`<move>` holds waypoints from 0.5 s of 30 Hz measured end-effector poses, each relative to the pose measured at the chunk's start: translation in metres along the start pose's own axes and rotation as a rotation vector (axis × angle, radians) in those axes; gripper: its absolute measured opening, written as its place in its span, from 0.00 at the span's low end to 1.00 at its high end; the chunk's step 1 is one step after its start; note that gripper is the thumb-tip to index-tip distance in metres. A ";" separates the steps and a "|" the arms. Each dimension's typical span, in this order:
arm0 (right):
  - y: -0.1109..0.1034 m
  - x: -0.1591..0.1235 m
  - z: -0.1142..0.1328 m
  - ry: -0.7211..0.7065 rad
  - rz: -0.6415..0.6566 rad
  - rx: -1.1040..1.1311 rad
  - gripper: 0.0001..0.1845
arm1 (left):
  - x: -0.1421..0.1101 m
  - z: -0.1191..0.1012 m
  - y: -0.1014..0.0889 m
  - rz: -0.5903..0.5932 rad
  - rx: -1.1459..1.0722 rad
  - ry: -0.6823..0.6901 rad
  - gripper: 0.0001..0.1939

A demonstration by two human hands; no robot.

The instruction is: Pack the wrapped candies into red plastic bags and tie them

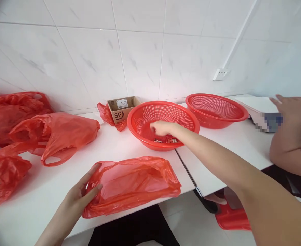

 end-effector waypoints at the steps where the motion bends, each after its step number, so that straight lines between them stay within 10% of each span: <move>1: -0.010 -0.006 0.006 -0.018 -0.019 0.040 0.08 | 0.000 0.001 0.002 0.005 0.014 -0.005 0.40; 6: -0.019 -0.071 0.074 -0.296 0.103 0.478 0.08 | 0.004 -0.002 0.009 -0.017 0.033 0.034 0.40; 9: -0.002 -0.104 0.105 -0.430 0.120 0.341 0.11 | 0.003 -0.006 0.010 -0.045 0.047 0.037 0.40; 15: -0.024 -0.051 0.040 -0.153 -0.197 0.170 0.15 | -0.006 -0.011 0.013 -0.066 0.021 0.018 0.41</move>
Point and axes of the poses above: each hand's wrist, its own x-axis towards the middle knuckle, its own y-axis out of the palm, z = x × y, the point moved 7 cm from there along x, towards the middle knuckle, and after that the axes turned 9 degrees about y, right-handed, at the moved point
